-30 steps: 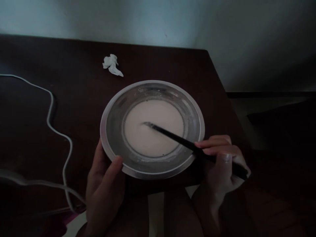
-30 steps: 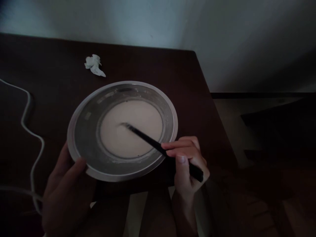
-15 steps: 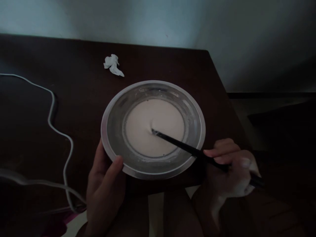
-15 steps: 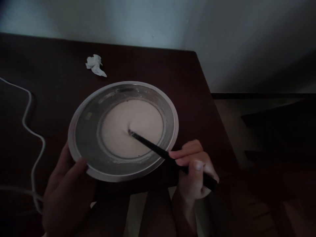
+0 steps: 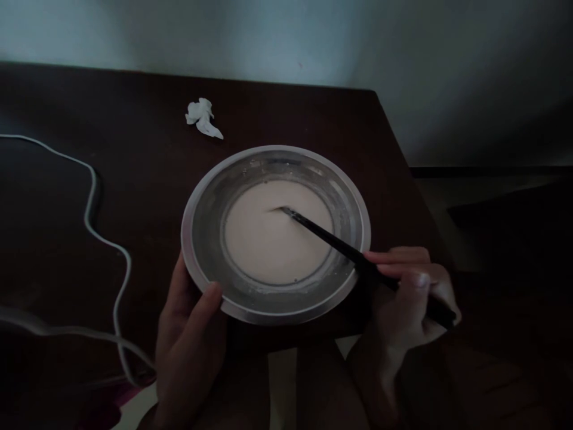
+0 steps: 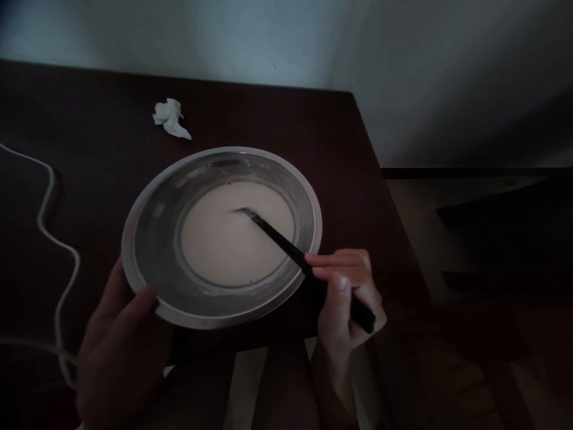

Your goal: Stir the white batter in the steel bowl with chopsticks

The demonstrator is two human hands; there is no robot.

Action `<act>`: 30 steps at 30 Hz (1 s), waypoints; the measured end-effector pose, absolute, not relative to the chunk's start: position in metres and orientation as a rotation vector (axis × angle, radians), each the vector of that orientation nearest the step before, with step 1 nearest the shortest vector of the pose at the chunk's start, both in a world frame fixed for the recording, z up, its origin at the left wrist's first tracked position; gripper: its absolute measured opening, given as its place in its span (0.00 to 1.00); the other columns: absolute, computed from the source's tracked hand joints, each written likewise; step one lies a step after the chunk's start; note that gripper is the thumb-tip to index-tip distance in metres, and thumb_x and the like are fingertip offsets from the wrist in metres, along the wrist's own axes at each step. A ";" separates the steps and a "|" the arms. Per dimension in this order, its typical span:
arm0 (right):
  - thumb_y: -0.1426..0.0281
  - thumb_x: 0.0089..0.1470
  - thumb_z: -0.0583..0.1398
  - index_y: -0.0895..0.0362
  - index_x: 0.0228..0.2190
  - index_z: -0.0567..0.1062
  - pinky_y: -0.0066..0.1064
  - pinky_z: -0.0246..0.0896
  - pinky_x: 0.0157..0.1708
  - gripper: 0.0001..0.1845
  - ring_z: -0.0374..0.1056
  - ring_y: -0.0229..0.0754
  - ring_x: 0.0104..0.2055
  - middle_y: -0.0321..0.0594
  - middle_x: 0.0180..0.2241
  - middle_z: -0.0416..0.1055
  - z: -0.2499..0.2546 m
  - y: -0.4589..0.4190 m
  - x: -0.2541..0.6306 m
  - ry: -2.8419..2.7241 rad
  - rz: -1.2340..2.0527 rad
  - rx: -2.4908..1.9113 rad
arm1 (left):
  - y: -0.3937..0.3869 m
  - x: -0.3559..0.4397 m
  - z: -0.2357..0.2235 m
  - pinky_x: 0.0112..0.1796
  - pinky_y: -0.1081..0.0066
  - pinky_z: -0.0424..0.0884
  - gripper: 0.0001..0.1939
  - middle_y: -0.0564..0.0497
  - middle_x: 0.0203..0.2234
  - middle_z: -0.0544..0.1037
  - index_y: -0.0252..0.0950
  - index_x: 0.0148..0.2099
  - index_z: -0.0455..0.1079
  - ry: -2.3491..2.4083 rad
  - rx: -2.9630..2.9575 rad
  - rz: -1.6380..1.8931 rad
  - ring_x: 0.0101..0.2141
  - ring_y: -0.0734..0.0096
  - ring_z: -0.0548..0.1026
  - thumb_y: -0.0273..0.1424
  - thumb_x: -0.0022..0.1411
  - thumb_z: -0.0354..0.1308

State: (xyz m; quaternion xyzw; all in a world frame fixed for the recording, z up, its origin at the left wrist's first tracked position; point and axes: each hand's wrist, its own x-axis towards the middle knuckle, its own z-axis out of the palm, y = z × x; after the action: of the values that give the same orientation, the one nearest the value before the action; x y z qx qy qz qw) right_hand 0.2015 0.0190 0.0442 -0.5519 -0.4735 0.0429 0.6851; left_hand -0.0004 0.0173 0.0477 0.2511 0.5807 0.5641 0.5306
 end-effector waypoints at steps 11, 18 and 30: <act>0.77 0.56 0.52 0.55 0.20 0.71 0.35 0.59 0.29 0.16 0.67 0.38 0.22 0.31 0.18 0.70 0.040 0.024 0.199 -1.011 0.028 -1.152 | 0.017 -0.002 0.049 0.53 0.75 0.72 0.36 0.54 0.56 0.77 0.47 0.66 0.64 1.380 0.632 1.346 0.58 0.60 0.72 0.37 0.56 0.67; 0.78 0.56 0.55 0.56 0.20 0.73 0.36 0.61 0.31 0.14 0.70 0.37 0.23 0.32 0.20 0.75 0.039 0.026 0.197 -1.095 0.058 -1.111 | 0.017 -0.003 0.045 0.53 0.75 0.72 0.36 0.55 0.54 0.78 0.48 0.67 0.63 1.392 0.630 1.352 0.58 0.60 0.72 0.36 0.57 0.67; 0.75 0.58 0.55 0.55 0.21 0.73 0.37 0.60 0.31 0.16 0.69 0.39 0.24 0.32 0.19 0.73 0.041 0.023 0.199 -1.011 0.028 -1.167 | 0.017 0.001 0.049 0.51 0.74 0.74 0.36 0.55 0.55 0.78 0.47 0.66 0.64 1.407 0.643 1.359 0.57 0.60 0.73 0.37 0.56 0.67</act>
State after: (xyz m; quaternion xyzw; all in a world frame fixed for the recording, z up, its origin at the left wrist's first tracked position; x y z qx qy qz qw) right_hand 0.1987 0.0234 0.0410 -0.5273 -0.4566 0.0127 0.7165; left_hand 0.0008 0.0165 0.0488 0.2676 0.5858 0.5656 0.5151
